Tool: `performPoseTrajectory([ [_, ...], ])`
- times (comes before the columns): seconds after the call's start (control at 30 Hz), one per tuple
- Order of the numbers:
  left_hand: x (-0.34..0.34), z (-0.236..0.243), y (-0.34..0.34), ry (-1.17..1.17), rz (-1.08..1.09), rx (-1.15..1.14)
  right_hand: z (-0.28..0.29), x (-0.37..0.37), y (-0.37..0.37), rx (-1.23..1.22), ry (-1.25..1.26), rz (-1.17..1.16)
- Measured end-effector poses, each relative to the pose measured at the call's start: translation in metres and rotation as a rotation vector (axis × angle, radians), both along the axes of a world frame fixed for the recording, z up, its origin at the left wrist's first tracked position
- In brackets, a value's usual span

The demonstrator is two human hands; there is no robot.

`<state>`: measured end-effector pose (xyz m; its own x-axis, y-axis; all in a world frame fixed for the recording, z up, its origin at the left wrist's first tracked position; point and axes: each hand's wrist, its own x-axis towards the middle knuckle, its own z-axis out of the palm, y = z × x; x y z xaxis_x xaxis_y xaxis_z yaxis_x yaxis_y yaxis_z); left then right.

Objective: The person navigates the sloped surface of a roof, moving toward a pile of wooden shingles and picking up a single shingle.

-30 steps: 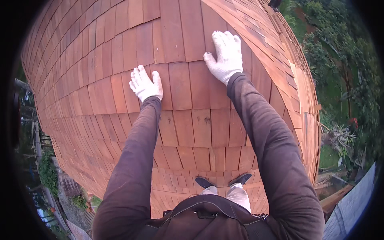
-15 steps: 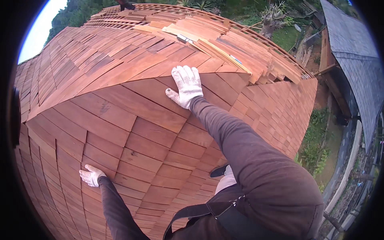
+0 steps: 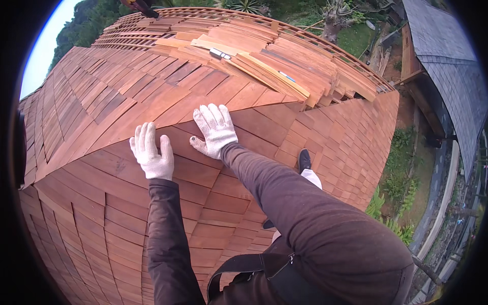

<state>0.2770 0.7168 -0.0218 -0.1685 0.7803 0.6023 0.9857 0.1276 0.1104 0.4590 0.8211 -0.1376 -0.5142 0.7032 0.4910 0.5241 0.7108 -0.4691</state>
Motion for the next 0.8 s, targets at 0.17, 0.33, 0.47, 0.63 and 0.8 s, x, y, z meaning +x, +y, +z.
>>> performPoseTrajectory([
  [0.17,0.036,-0.028,0.103,0.062,0.037,-0.234,-0.002,-0.001,0.001,-0.009,0.065,0.022],
  [0.33,0.049,-0.038,0.116,0.106,0.127,-0.362,-0.009,0.008,0.007,-0.047,0.142,0.017],
  [0.47,0.046,-0.038,0.110,0.175,0.191,-0.488,0.013,0.035,0.021,-0.348,0.268,0.251],
  [0.63,0.049,-0.031,0.104,0.212,0.159,-0.462,0.028,0.142,0.123,-0.486,0.537,0.306],
  [0.8,0.055,-0.030,0.114,0.220,0.166,-0.552,-0.120,0.265,0.273,-0.770,0.332,-0.268],
])
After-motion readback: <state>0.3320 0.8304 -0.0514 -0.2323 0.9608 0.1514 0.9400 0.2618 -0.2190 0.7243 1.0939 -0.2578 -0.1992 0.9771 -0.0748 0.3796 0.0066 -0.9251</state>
